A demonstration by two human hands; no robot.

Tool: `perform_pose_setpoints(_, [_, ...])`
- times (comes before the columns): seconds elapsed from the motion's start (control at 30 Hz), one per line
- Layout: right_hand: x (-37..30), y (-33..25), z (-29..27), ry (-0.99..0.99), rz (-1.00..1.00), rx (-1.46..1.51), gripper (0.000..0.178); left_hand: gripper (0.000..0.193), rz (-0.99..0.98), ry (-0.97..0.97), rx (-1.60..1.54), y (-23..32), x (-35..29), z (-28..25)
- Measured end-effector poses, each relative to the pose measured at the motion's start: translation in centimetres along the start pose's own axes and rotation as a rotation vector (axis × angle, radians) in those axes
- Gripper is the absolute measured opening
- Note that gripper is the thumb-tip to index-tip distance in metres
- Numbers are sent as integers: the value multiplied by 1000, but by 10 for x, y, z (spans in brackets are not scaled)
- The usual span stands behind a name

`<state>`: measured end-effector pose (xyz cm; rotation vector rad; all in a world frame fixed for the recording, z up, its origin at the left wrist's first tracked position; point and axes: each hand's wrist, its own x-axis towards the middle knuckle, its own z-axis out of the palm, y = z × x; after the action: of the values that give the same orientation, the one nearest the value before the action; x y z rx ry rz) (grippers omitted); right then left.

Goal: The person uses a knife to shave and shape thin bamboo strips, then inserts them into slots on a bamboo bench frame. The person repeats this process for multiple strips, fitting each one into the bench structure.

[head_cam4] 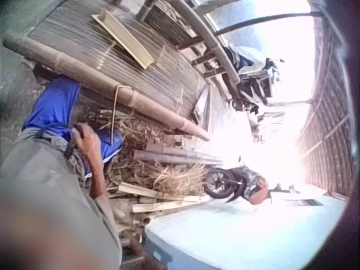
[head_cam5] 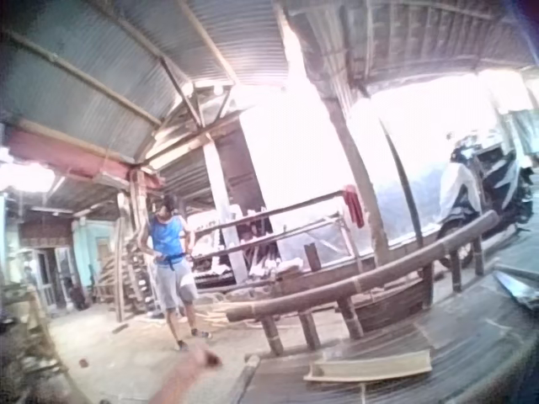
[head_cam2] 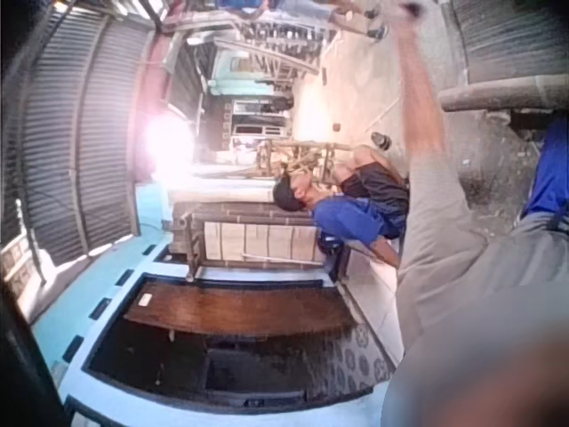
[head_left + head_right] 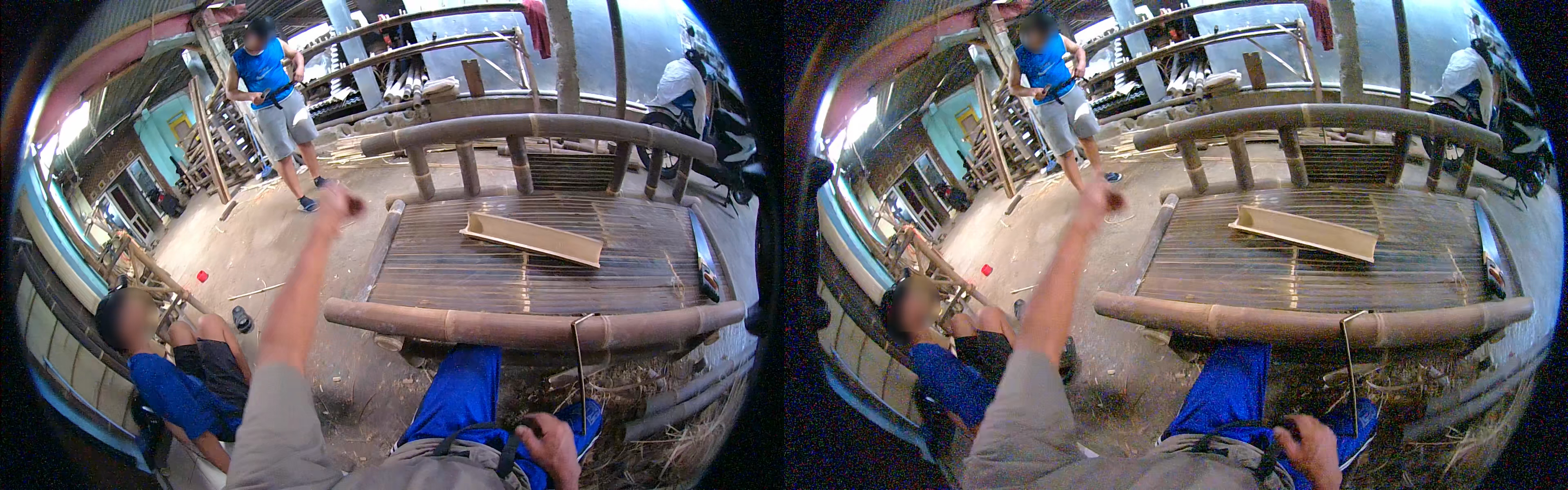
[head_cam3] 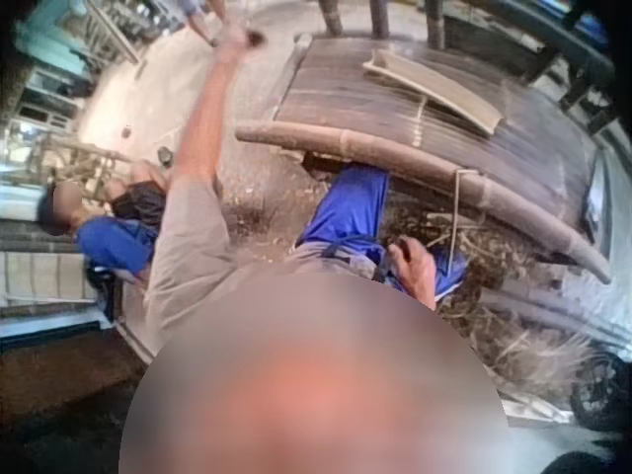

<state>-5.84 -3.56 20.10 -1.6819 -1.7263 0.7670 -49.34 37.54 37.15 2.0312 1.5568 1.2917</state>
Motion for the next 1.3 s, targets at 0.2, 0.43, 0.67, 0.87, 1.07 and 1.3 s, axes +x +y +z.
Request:
perform_pose_setpoints(0.2, [33,3,-30,208,-53,124,28,47,-287,360,-249,30,124,-128])
perform_pose_setpoints(0.43, [154,70,-73,569,46,-195,35,43,-142,-511,451,-12,50,70])
perform_pose_setpoints(0.67, [227,141,-72,825,147,-478,44,78,-292,-580,697,-35,-163,259])
perform_pose_setpoints(0.87, [229,152,-62,774,256,-529,43,72,-328,-368,678,-27,-144,270])
perform_pose_setpoints(1.07, [232,156,-63,786,271,-494,40,69,-294,-314,668,-36,-143,276])
perform_pose_setpoints(1.3, [229,158,-59,827,216,-520,36,69,-291,-291,631,-40,-143,277])
